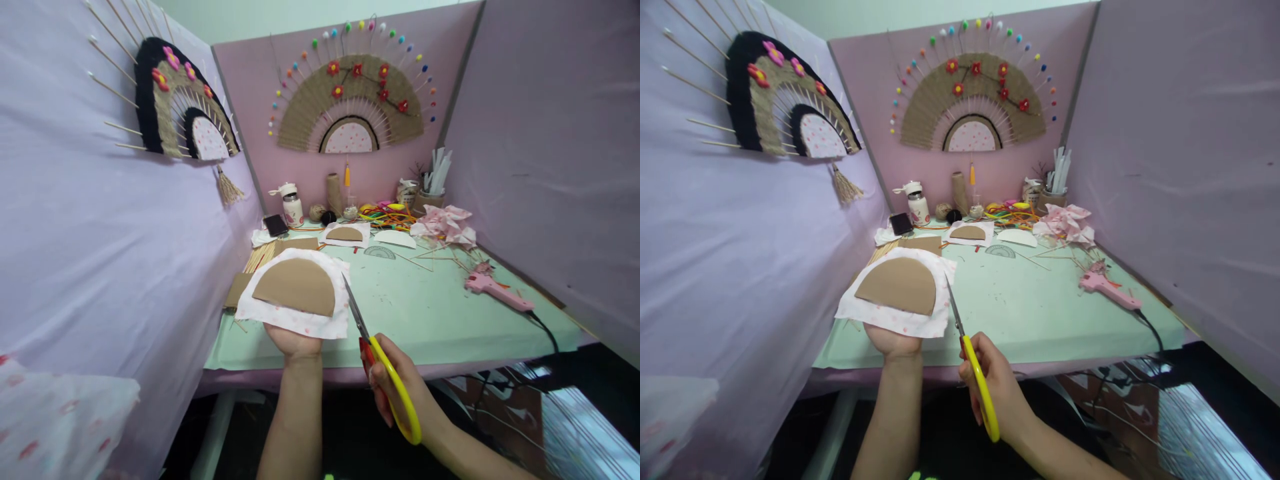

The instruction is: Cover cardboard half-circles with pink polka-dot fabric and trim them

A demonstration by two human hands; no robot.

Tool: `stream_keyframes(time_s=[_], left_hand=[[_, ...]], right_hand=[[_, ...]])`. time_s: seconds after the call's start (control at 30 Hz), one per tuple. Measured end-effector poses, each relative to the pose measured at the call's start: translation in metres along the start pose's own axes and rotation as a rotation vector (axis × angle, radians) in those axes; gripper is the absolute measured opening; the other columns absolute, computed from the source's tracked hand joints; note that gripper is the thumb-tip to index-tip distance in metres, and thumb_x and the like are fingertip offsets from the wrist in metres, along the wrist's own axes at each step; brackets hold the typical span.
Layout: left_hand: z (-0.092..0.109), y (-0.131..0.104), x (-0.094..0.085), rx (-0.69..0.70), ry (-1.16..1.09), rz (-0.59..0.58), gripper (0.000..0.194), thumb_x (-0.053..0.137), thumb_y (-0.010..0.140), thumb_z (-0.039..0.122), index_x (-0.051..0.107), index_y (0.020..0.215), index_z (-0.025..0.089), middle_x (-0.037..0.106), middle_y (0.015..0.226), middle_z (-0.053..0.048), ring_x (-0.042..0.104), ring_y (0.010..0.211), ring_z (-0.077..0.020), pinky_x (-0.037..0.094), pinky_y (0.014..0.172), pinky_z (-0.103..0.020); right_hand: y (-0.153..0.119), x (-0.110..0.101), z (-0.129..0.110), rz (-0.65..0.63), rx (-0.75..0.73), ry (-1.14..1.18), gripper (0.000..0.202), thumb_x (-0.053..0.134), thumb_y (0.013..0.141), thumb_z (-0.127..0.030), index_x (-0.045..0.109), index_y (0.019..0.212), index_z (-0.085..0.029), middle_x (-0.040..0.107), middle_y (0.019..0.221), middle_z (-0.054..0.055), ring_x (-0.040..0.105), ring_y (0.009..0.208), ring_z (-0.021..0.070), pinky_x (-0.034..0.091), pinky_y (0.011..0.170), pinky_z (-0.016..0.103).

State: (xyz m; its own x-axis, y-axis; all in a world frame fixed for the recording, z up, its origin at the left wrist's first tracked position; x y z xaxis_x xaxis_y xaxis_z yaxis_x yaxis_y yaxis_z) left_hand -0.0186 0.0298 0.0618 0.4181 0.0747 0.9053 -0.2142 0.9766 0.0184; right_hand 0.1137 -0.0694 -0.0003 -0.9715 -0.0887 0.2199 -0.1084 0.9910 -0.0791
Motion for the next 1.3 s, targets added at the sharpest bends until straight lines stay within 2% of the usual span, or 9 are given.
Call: stream_keyframes(time_s=[0.27,0.53,0.93,1.3], left_hand=[[0.002,0.001,-0.001,-0.011,-0.009,0.006,0.049,0.030,0.095,0.054,0.066,0.118,0.030,0.066,0.126,-0.005,0.052,0.127,-0.0282,0.036,0.108,-0.055],[0.006,0.004,-0.002,-0.006,0.000,-0.042,0.047,0.033,0.095,0.053,0.065,0.120,0.031,0.066,0.127,-0.004,0.053,0.126,-0.0277,0.037,0.108,-0.054],[0.004,0.003,-0.005,-0.075,-0.002,-0.092,0.045,0.039,0.093,0.054,0.064,0.122,0.031,0.064,0.130,-0.005,0.049,0.130,-0.0300,0.034,0.108,-0.058],[0.003,0.001,-0.005,-0.106,0.021,-0.094,0.041,0.041,0.093,0.047,0.063,0.123,0.031,0.063,0.131,-0.004,0.049,0.130,-0.0291,0.036,0.109,-0.055]], right_hand=[[0.000,-0.001,0.004,0.012,0.026,0.018,0.054,0.060,0.076,-0.071,0.039,0.084,-0.022,0.043,0.060,-0.011,0.034,0.026,0.0003,0.026,0.024,0.012],[0.000,-0.002,0.003,0.012,0.049,0.019,0.058,0.061,0.071,-0.075,0.038,0.081,-0.023,0.040,0.054,-0.013,0.031,0.027,0.0015,0.025,0.024,0.013],[-0.006,-0.001,-0.004,-0.013,-0.057,-0.120,0.054,0.046,0.082,-0.076,0.040,0.089,-0.023,0.038,0.058,-0.010,0.030,0.036,0.0037,0.026,0.034,0.017],[-0.005,-0.002,-0.005,-0.011,-0.078,-0.098,0.053,0.047,0.082,-0.076,0.040,0.088,-0.023,0.040,0.056,-0.010,0.032,0.036,0.0043,0.030,0.035,0.018]])
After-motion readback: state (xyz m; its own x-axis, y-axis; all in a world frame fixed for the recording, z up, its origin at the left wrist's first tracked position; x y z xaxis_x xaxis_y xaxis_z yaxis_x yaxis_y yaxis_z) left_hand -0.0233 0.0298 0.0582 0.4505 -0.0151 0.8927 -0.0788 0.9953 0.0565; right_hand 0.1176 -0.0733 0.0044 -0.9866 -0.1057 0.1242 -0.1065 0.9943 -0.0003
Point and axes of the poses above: each hand's wrist, its own y-axis towards the middle knuckle, its own x-axis out of the palm, z = x × y, the point moved 2 cm from there along y, towards the middle knuckle
